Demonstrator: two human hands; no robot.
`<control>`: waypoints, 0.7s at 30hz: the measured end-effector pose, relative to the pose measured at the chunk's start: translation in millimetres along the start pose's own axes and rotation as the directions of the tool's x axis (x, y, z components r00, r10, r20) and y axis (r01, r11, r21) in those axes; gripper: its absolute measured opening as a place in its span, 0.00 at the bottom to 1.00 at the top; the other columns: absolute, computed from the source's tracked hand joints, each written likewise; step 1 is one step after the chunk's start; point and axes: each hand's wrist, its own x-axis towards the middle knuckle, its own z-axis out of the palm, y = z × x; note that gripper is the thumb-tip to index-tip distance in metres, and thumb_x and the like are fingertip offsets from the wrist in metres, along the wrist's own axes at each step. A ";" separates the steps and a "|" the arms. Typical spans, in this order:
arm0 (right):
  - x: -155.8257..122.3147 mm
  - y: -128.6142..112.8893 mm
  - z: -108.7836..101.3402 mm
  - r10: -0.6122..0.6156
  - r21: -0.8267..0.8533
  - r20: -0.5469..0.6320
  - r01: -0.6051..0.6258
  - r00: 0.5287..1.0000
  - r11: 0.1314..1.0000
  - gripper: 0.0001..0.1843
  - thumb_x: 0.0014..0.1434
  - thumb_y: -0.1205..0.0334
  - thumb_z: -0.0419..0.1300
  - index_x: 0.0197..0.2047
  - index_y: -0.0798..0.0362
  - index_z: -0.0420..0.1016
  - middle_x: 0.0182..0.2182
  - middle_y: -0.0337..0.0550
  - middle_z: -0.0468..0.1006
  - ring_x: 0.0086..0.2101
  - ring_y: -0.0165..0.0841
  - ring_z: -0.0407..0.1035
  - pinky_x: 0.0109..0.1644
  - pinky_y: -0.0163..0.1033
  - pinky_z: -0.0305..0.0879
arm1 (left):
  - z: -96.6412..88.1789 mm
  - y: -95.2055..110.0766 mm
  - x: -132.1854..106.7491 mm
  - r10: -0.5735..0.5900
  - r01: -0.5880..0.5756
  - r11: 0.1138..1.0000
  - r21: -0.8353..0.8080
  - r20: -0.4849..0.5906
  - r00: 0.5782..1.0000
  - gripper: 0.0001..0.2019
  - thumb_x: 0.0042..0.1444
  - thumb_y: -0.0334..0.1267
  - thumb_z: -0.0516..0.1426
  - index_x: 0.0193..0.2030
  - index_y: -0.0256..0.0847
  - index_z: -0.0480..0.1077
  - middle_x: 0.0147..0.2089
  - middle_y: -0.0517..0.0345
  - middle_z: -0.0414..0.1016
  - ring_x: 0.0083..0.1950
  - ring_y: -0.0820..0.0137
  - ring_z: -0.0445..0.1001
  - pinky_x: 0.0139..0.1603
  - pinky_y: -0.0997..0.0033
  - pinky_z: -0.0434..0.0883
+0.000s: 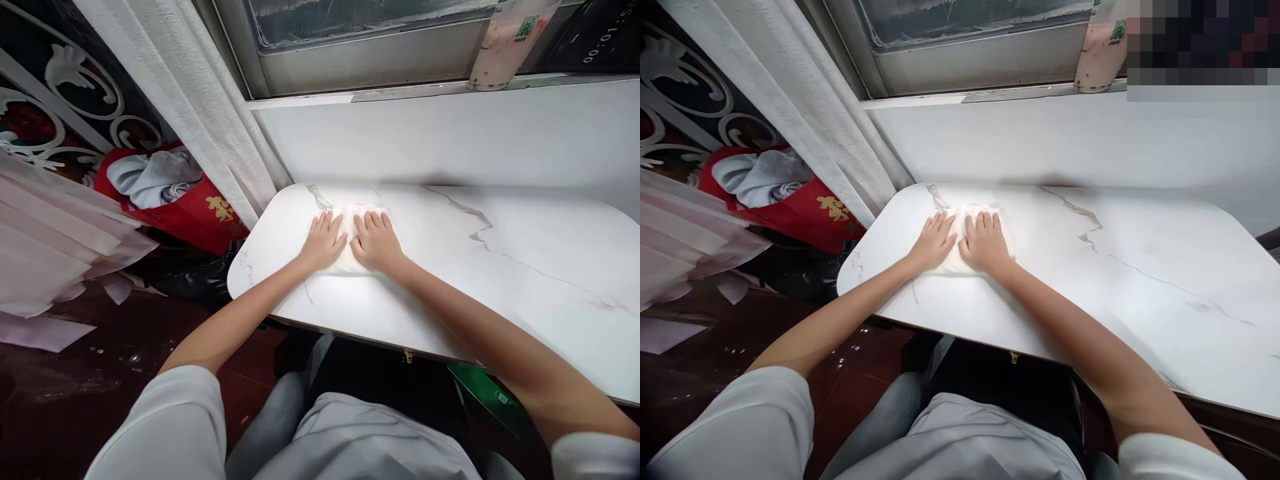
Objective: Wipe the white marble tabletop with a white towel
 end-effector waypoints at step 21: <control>95.1 85.9 39.7 0.100 -0.017 0.037 -0.099 0.994 0.995 0.28 0.64 0.65 0.40 0.61 0.67 0.64 0.58 0.66 0.70 0.56 0.51 0.61 0.63 0.57 0.48 | 16.2 -1.1 138.6 -0.025 0.024 1.000 -0.005 -0.043 0.999 0.26 0.69 0.41 0.42 0.70 0.33 0.55 0.74 0.44 0.54 0.76 0.59 0.48 0.75 0.57 0.44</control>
